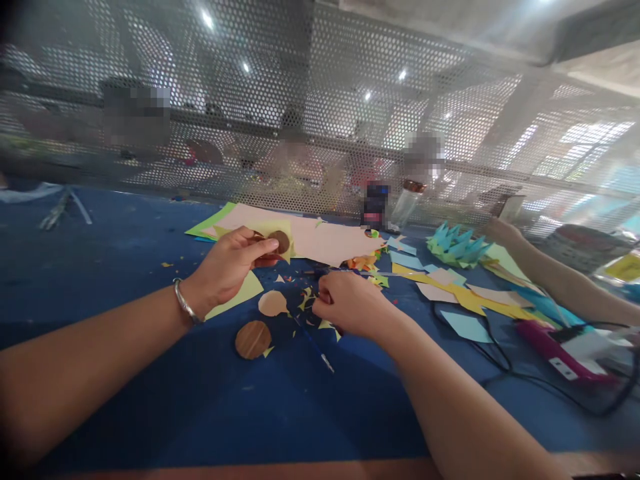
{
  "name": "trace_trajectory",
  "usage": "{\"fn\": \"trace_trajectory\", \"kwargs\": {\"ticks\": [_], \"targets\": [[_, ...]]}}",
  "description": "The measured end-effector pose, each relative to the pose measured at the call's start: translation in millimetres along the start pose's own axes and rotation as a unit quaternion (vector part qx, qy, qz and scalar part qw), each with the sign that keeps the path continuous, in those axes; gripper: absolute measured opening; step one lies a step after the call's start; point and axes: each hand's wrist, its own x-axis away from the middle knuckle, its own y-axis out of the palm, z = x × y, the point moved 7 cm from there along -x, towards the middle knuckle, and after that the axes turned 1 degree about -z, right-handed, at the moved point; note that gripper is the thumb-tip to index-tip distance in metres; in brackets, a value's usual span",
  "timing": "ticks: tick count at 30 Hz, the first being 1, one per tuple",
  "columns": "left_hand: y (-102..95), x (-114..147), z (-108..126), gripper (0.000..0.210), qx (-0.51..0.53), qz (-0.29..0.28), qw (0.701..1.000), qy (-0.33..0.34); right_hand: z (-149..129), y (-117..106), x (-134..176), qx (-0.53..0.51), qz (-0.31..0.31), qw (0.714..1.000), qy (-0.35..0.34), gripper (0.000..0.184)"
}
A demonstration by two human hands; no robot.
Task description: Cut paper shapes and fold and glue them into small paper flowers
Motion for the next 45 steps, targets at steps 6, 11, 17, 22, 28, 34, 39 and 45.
{"fn": "trace_trajectory", "kwargs": {"ticks": [6, 11, 17, 22, 28, 34, 39, 45], "targets": [[10.0, 6, 3, 0.011, 0.038, -0.005, 0.999, -0.039, -1, -3, -2, -0.263, 0.032, 0.964, 0.016, 0.01], [11.0, 7, 4, 0.012, 0.064, -0.002, 0.997, -0.033, -2, -4, -2, -0.404, 0.063, 0.911, 0.051, 0.011], [21.8, 13, 4, 0.008, 0.127, -0.025, 0.989, -0.067, -4, -16, -1, -0.388, 0.126, 0.912, 0.039, 0.012], [32.7, 22, 8, 0.006, 0.149, -0.045, 0.985, -0.073, -3, -14, -1, -0.386, 0.167, 0.907, 0.025, 0.024], [38.7, 24, 5, 0.011, 0.124, -0.095, 0.985, -0.073, -2, -8, -2, -0.487, 0.162, 0.858, 0.035, 0.039], [41.1, 24, 3, 0.017, 0.12, -0.117, 0.984, -0.061, -10, -5, 0, -0.581, 0.113, 0.805, 0.043, 0.039], [42.5, 23, 3, 0.017, 0.134, -0.131, 0.981, -0.047, -13, -5, 0, -0.622, 0.096, 0.776, 0.041, 0.035], [41.7, 24, 2, 0.015, 0.139, -0.128, 0.981, -0.047, -13, -6, 0, -0.632, 0.099, 0.768, 0.032, 0.036]]}}
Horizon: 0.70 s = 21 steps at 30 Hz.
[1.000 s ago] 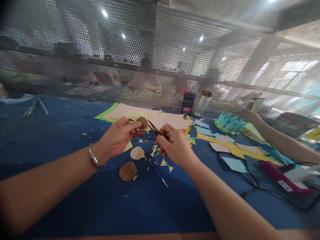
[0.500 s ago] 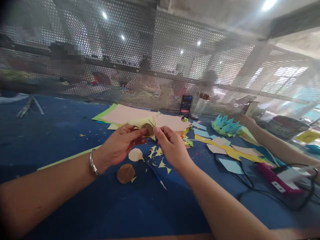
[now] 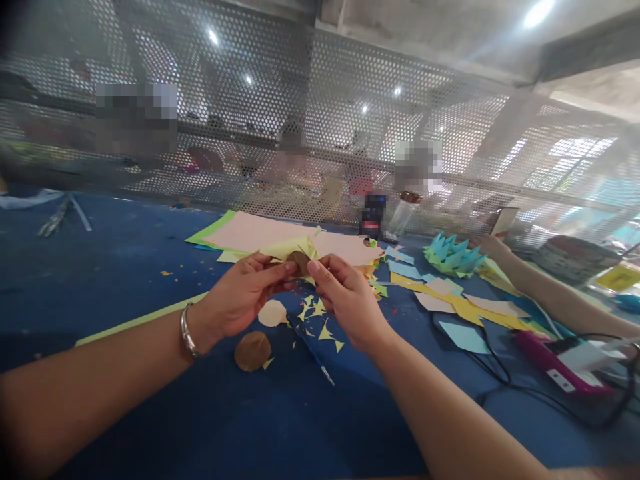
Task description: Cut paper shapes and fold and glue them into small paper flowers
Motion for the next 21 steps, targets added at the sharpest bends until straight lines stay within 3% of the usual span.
{"fn": "trace_trajectory", "kwargs": {"ticks": [15, 21], "targets": [[1.2, 2.8, 0.9, 0.017, 0.008, 0.009, 1.0, -0.017, -1.1, -2.4, 0.3, 0.03, 0.001, 1.0, -0.008, 0.037], [0.1, 2.8, 7.7, 0.016, -0.021, 0.015, 1.0, 0.012, -4.2, -5.9, -0.3, 0.067, -0.006, 0.998, -0.017, 0.034]]}}
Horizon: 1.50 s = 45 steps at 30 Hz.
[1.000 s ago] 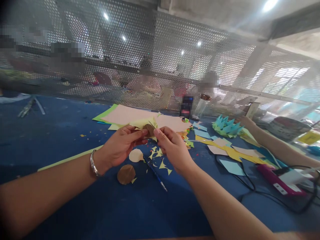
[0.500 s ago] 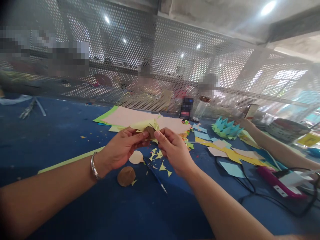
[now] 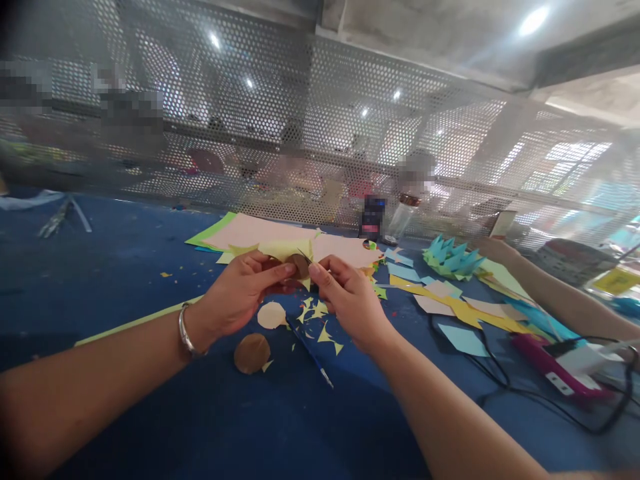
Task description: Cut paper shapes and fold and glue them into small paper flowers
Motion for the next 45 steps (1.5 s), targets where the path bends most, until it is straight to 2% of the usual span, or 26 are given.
{"fn": "trace_trajectory", "kwargs": {"ticks": [8, 25, 29, 45], "targets": [[-8.1, 0, 6, 0.013, -0.059, 0.054, 0.996, 0.038, -2, -4, 0, 0.076, 0.003, 0.997, -0.032, 0.036], [-9.7, 1, 14, 0.011, -0.096, 0.056, 0.991, 0.078, -4, -2, 0, 0.092, -0.016, 0.995, -0.037, 0.038], [-8.5, 1, 15, 0.003, -0.084, 0.064, 0.991, 0.077, -1, -1, 0, 0.098, -0.014, 0.995, -0.032, 0.039], [-12.3, -1, 13, 0.005, -0.082, 0.059, 0.992, 0.073, -4, -3, 0, 0.154, -0.012, 0.986, -0.059, 0.039]]}}
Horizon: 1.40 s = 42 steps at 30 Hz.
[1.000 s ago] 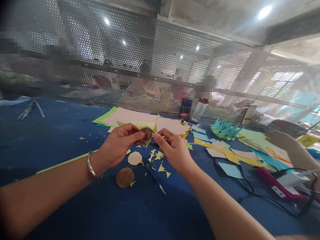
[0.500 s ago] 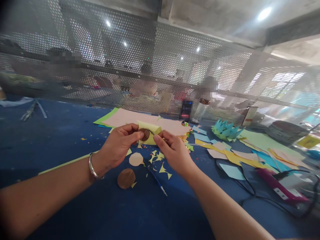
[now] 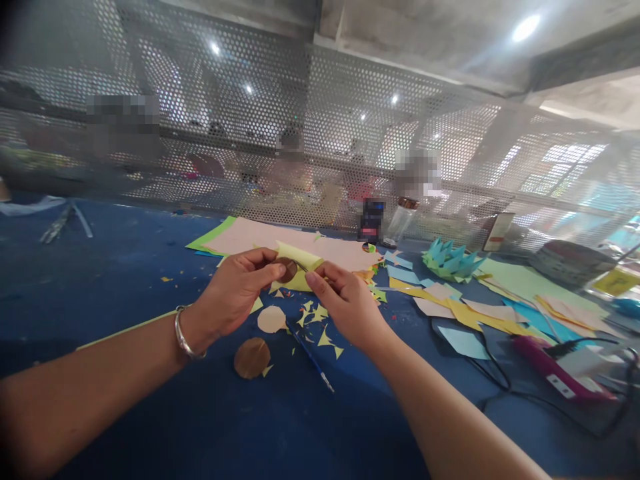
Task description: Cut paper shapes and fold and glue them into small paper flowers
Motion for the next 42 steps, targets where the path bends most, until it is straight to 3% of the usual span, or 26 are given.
{"fn": "trace_trajectory", "kwargs": {"ticks": [11, 24, 36, 42], "targets": [[2.7, 0, -5, 0.007, 0.035, -0.013, 0.999, -0.035, 0, -4, 0, 0.099, 0.014, 0.995, -0.004, 0.039], [3.2, -1, -8, 0.01, 0.071, -0.011, 0.996, -0.054, -5, -3, 1, 0.12, 0.024, 0.992, -0.011, 0.039], [-0.3, -4, -7, 0.008, 0.062, -0.01, 0.997, -0.039, 3, 1, 1, 0.055, -0.001, 0.998, 0.02, 0.041], [3.3, -4, -14, 0.015, 0.066, -0.036, 0.994, -0.078, 3, -1, 0, 0.057, -0.004, 0.998, 0.025, 0.044]]}}
